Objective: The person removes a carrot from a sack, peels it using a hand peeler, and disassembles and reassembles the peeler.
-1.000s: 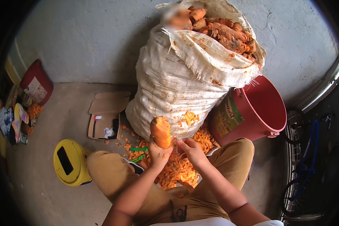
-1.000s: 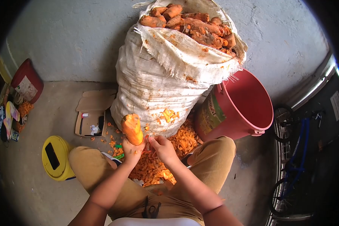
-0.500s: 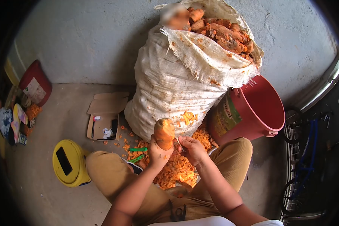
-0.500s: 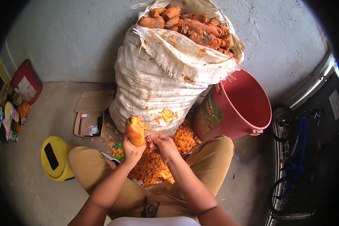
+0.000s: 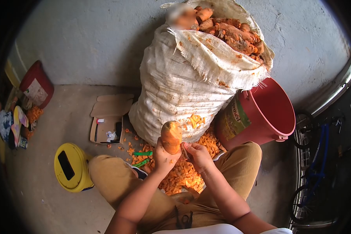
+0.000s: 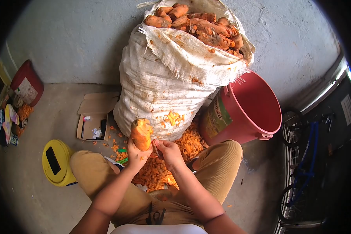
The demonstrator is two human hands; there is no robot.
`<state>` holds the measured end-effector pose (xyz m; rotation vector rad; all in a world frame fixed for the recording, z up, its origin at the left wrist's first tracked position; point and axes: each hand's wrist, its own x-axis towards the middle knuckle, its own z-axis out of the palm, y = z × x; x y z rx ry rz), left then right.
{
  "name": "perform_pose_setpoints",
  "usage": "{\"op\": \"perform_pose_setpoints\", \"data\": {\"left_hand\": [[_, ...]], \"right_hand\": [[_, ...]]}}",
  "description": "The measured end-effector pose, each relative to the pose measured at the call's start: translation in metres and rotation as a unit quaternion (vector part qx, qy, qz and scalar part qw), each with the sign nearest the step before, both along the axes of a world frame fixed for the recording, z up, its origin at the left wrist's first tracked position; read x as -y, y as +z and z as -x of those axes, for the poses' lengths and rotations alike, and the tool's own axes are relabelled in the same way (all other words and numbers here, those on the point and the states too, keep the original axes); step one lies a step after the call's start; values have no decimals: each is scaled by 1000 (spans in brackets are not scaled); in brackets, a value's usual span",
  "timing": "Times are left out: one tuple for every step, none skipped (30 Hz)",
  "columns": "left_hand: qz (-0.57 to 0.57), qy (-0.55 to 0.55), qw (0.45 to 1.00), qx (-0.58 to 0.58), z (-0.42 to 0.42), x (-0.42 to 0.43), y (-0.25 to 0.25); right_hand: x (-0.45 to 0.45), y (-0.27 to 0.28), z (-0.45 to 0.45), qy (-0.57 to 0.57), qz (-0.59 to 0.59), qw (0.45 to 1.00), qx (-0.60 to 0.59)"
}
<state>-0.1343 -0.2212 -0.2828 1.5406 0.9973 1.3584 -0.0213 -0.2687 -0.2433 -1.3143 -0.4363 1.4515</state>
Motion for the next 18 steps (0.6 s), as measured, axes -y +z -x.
{"op": "perform_pose_setpoints", "data": {"left_hand": [[3,-1,1000,-1,0,-1,-3],[5,-3,1000,-3,0,-1,-5],[1,-3,1000,-8,0,-1,-4],[-4,-3,1000,-13,0,-1,-2],[-9,-2,1000,-18,0,-1,-1],[-8,-8,1000,-16,1,-1,-1],[-8,-15,1000,-14,1,-2,0],[-8,-21,1000,-12,1,-2,0],[-9,-22,1000,-15,1,-1,1],[-10,-23,1000,-17,2,0,3],[-11,-24,999,-20,2,0,4],[-16,-27,999,-18,2,0,3],[-22,-30,999,-17,2,-1,1],[-27,-34,999,-15,2,-1,-1],[-23,-35,999,-9,2,-1,-2],[-19,-37,999,-2,1,-1,-3],[-15,-38,999,4,1,0,-4],[-9,-39,999,-2,0,0,-5]], "right_hand": [[0,0,0,-4,2,1000,2],[0,-1,1,-9,4,1000,3],[0,-3,2,-17,-4,1000,-8],[-1,-6,3,-26,-11,999,-20],[-1,-8,4,-35,-19,999,-32],[-1,-7,4,-34,-18,999,-30],[0,-7,4,-33,-16,999,-29],[0,-7,4,-33,-15,999,-28],[1,-8,3,-29,-13,999,-18],[1,-9,2,-25,-12,1000,-9],[2,-9,1,-21,-10,1000,0],[2,-9,2,-26,-6,1000,7],[3,-9,3,-30,-2,999,13],[3,-9,4,-35,3,999,19],[2,-10,5,-46,-2,999,-2],[2,-10,7,-57,-6,998,-23],[1,-10,8,-68,-11,997,-45],[2,-10,7,-64,-10,997,-48]]}}
